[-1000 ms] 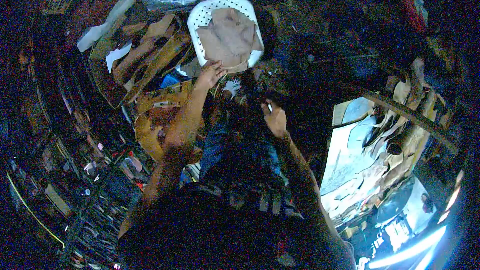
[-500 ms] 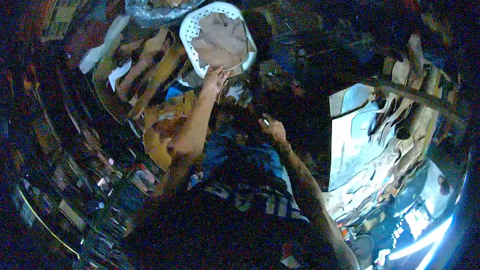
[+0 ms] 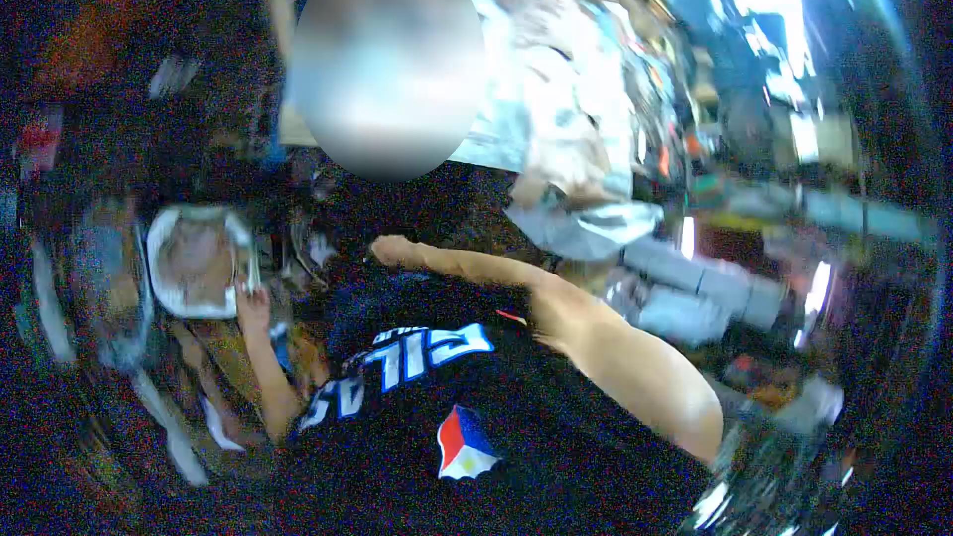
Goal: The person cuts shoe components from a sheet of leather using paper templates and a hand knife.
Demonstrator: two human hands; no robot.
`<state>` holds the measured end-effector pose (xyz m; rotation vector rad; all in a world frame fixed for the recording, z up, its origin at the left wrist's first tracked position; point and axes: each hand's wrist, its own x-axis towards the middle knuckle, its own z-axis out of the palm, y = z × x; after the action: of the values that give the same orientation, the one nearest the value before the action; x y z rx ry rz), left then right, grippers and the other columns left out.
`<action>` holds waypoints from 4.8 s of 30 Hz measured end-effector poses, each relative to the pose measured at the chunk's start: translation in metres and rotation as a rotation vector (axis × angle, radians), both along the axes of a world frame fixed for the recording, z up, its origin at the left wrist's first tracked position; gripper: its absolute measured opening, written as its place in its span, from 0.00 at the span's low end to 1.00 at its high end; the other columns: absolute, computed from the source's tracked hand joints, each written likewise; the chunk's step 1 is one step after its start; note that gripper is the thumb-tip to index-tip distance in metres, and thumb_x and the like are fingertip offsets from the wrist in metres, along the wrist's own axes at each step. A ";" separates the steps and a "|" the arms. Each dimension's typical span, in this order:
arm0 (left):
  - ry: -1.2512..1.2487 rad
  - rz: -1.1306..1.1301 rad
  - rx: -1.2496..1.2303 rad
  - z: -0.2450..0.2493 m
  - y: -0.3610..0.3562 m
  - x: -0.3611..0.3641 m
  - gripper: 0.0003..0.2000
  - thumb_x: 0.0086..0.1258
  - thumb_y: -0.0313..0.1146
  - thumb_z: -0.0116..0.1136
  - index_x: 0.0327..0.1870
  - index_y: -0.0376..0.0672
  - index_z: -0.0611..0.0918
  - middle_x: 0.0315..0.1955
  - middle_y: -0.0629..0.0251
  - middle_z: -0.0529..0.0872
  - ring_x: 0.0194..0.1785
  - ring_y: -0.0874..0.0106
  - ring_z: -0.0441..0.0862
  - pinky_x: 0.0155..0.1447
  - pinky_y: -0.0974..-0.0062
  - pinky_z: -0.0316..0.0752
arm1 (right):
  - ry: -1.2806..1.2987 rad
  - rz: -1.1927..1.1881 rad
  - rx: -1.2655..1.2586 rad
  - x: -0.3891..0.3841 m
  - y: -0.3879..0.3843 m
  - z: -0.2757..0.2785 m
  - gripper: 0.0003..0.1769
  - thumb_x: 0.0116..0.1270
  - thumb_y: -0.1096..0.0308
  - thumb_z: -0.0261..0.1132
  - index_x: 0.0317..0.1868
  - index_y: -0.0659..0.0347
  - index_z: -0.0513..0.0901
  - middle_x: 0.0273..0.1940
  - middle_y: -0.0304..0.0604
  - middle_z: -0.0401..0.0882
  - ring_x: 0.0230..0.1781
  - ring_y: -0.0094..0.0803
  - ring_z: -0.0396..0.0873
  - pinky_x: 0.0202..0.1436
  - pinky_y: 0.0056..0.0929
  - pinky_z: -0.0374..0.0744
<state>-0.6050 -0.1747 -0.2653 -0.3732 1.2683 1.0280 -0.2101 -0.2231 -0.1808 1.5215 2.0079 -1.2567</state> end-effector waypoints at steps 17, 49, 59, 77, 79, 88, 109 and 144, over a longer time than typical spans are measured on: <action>0.257 -1.872 1.392 0.298 0.099 0.386 0.14 0.73 0.40 0.58 0.40 0.34 0.85 0.25 0.65 0.85 0.31 0.78 0.81 0.37 0.76 0.74 | 0.142 -2.113 0.825 0.172 -0.178 0.095 0.21 0.73 0.55 0.55 0.34 0.63 0.86 0.24 0.43 0.83 0.26 0.27 0.80 0.34 0.34 0.75; 1.063 -1.580 2.107 0.211 -0.013 0.714 0.34 0.51 0.67 0.61 0.46 0.43 0.82 0.47 0.53 0.80 0.54 0.55 0.73 0.60 0.51 0.62 | 1.030 -1.719 0.787 0.566 -0.073 0.199 0.22 0.64 0.60 0.66 0.53 0.68 0.81 0.46 0.46 0.84 0.43 0.38 0.83 0.47 0.37 0.82; 0.578 -1.719 1.728 0.284 0.015 0.737 0.37 0.64 0.66 0.55 0.52 0.33 0.79 0.38 0.47 0.84 0.47 0.52 0.82 0.49 0.51 0.75 | 0.019 -1.008 1.381 0.692 -0.097 0.285 0.17 0.73 0.68 0.58 0.59 0.66 0.76 0.46 0.43 0.77 0.37 0.28 0.75 0.38 0.25 0.75; -0.171 -0.317 0.613 0.251 0.017 0.131 0.23 0.74 0.32 0.57 0.68 0.44 0.67 0.59 0.58 0.78 0.57 0.66 0.81 0.57 0.62 0.82 | 0.507 -0.717 -0.047 0.038 0.069 0.210 0.23 0.73 0.50 0.61 0.46 0.66 0.81 0.30 0.36 0.80 0.28 0.18 0.70 0.34 0.20 0.68; -0.157 -0.212 0.648 0.228 0.029 0.089 0.23 0.74 0.31 0.56 0.67 0.43 0.67 0.60 0.58 0.78 0.57 0.64 0.81 0.58 0.61 0.82 | 0.454 -0.720 -0.075 0.034 0.077 0.216 0.24 0.73 0.49 0.61 0.50 0.65 0.81 0.27 0.34 0.78 0.26 0.18 0.69 0.32 0.21 0.68; 0.486 0.297 0.618 0.148 0.165 -0.134 0.18 0.72 0.39 0.60 0.58 0.41 0.72 0.41 0.60 0.85 0.35 0.70 0.83 0.31 0.75 0.77 | 0.391 -0.738 0.028 0.027 0.102 0.210 0.22 0.75 0.51 0.58 0.50 0.64 0.82 0.28 0.36 0.78 0.28 0.24 0.71 0.32 0.25 0.71; 0.353 -1.482 1.324 0.270 0.161 0.361 0.13 0.74 0.35 0.57 0.51 0.35 0.83 0.34 0.65 0.87 0.36 0.78 0.83 0.42 0.79 0.78 | 0.138 -1.185 0.439 0.122 -0.069 0.173 0.21 0.74 0.54 0.54 0.46 0.63 0.84 0.40 0.57 0.84 0.43 0.52 0.84 0.47 0.44 0.79; 0.475 -1.359 1.039 0.256 0.185 0.681 0.16 0.70 0.29 0.60 0.56 0.33 0.78 0.45 0.62 0.87 0.45 0.75 0.83 0.51 0.77 0.77 | 0.370 -1.462 0.310 0.395 -0.152 0.210 0.22 0.70 0.57 0.59 0.32 0.72 0.76 0.23 0.55 0.68 0.25 0.32 0.65 0.32 0.38 0.71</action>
<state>0.0763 0.0106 -0.0098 1.4262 0.8748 0.4086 0.1847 -0.3754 0.0288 3.3358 1.0128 -1.7332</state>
